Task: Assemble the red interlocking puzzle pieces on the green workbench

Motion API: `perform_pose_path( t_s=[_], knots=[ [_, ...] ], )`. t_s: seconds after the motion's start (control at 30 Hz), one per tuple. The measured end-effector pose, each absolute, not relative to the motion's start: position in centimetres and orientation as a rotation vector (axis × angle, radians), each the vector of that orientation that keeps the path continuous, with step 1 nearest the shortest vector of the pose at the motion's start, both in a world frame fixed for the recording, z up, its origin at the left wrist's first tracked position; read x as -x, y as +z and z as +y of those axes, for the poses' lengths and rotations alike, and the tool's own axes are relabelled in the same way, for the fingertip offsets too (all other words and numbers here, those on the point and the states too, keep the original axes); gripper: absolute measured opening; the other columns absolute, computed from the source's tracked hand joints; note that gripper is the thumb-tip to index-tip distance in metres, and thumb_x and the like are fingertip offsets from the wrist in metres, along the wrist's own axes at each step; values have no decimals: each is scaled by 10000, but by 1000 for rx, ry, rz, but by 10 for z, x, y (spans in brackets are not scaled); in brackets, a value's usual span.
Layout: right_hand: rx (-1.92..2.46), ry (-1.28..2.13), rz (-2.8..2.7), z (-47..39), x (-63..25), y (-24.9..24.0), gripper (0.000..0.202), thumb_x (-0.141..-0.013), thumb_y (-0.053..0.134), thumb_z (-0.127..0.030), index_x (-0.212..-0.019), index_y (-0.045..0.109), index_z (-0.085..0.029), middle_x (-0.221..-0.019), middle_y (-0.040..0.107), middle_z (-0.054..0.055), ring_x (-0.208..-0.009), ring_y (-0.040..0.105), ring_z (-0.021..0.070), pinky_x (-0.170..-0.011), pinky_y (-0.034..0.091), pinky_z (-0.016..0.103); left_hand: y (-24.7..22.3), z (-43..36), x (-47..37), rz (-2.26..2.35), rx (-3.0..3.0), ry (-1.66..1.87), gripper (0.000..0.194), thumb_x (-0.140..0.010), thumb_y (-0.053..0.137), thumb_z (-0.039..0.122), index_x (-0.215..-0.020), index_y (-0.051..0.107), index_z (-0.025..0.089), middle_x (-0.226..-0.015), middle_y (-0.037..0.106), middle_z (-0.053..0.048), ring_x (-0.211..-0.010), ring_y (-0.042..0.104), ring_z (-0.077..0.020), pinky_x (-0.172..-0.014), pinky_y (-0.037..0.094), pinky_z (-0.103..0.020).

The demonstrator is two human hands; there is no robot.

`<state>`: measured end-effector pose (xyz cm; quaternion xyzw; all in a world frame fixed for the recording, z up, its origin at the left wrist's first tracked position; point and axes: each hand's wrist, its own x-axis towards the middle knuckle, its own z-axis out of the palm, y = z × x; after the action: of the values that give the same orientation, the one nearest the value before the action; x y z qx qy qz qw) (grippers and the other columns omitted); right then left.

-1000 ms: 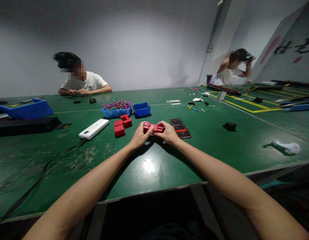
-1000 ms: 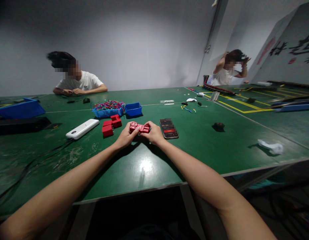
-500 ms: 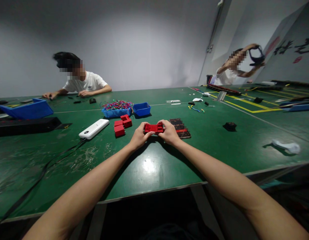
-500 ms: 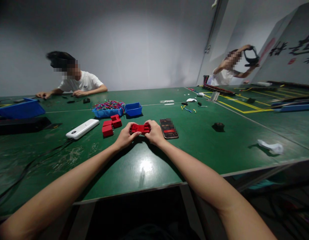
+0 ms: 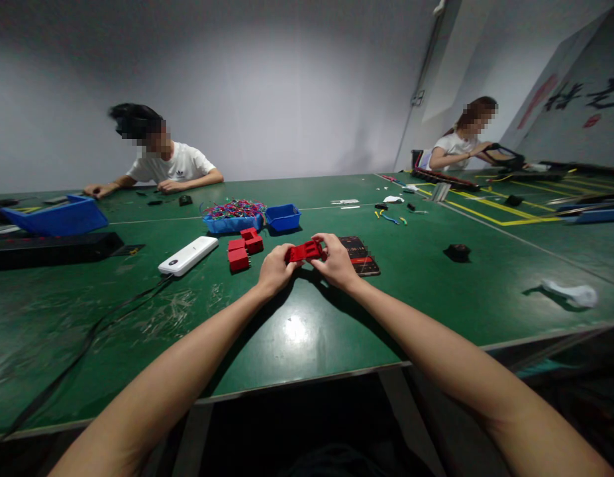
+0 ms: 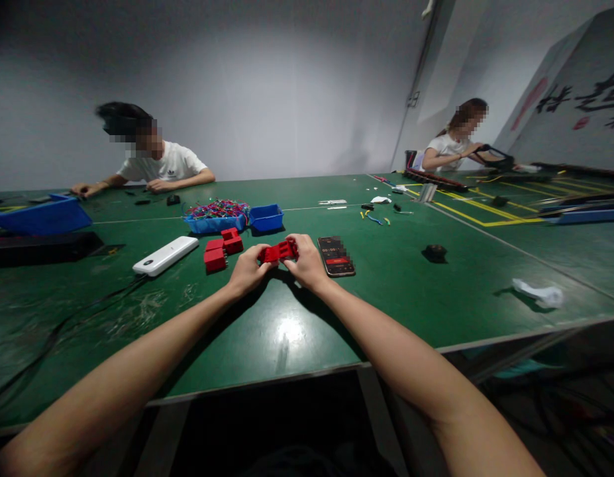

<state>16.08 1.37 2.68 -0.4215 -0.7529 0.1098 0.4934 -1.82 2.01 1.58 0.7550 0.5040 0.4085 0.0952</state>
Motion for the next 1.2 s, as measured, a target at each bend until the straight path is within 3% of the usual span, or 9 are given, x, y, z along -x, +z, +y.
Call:
perform_pose_path(
  t_s=[0.23, 0.4, 0.57, 0.83, 1.0, 1.2],
  knots=[
    [1126, 407, -1828, 16, -164, 28, 423, -726, 626, -186, -1141, 542, -179, -1059, 615, 81, -592, 532, 98, -661, 487, 293, 13, 27, 26, 1427, -2050, 1179, 307, -724, 678, 312, -1002, 602, 205, -916, 711, -39, -838, 659, -203, -763, 488, -313],
    [1062, 447, -1929, 14, -163, 28, 244, -788, 602, -235, -1023, 618, -172, -940, 670, 64, -688, 583, 130, -657, 470, 263, 9, 26, 27, 1412, -2162, 1101, 359, -700, 709, 340, -1032, 609, 249, -900, 725, -48, -848, 673, -254, -747, 493, -331],
    [1028, 457, -1970, 9, -160, 31, 272, -772, 634, -247, -1034, 624, -175, -944, 673, 57, -702, 583, 133, -664, 469, 261, 10, 23, 25, 1431, -2240, 1060, 388, -730, 680, 342, -1094, 593, 236, -929, 718, -66, -840, 667, -262, -728, 486, -333],
    [969, 543, -1968, 3, -159, 36, 301, -832, 591, -428, -972, 644, -167, -863, 682, 42, -675, 581, 124, -633, 443, 235, 11, 22, 26, 1476, -2336, 1019, 285, -776, 611, 323, -1034, 578, 208, -917, 685, -80, -822, 638, -240, -708, 468, -323],
    [923, 626, -2041, 3, -159, 32, 313, -789, 649, -392, -992, 627, -155, -873, 684, 36, -615, 551, 101, -594, 433, 223, 9, 24, 26, 1422, -2211, 1096, 408, -706, 671, 349, -1056, 521, 202, -918, 641, -42, -806, 612, -198, -746, 476, -318],
    [915, 653, -2095, 5, -161, 32, 280, -786, 645, -308, -1010, 602, -145, -897, 680, 43, -635, 567, 103, -605, 436, 221, 5, 31, 27, 1554, -2126, 1276, 558, -610, 738, 258, -1109, 511, 158, -1015, 560, -89, -941, 588, -240, -866, 466, -373]
  ],
)
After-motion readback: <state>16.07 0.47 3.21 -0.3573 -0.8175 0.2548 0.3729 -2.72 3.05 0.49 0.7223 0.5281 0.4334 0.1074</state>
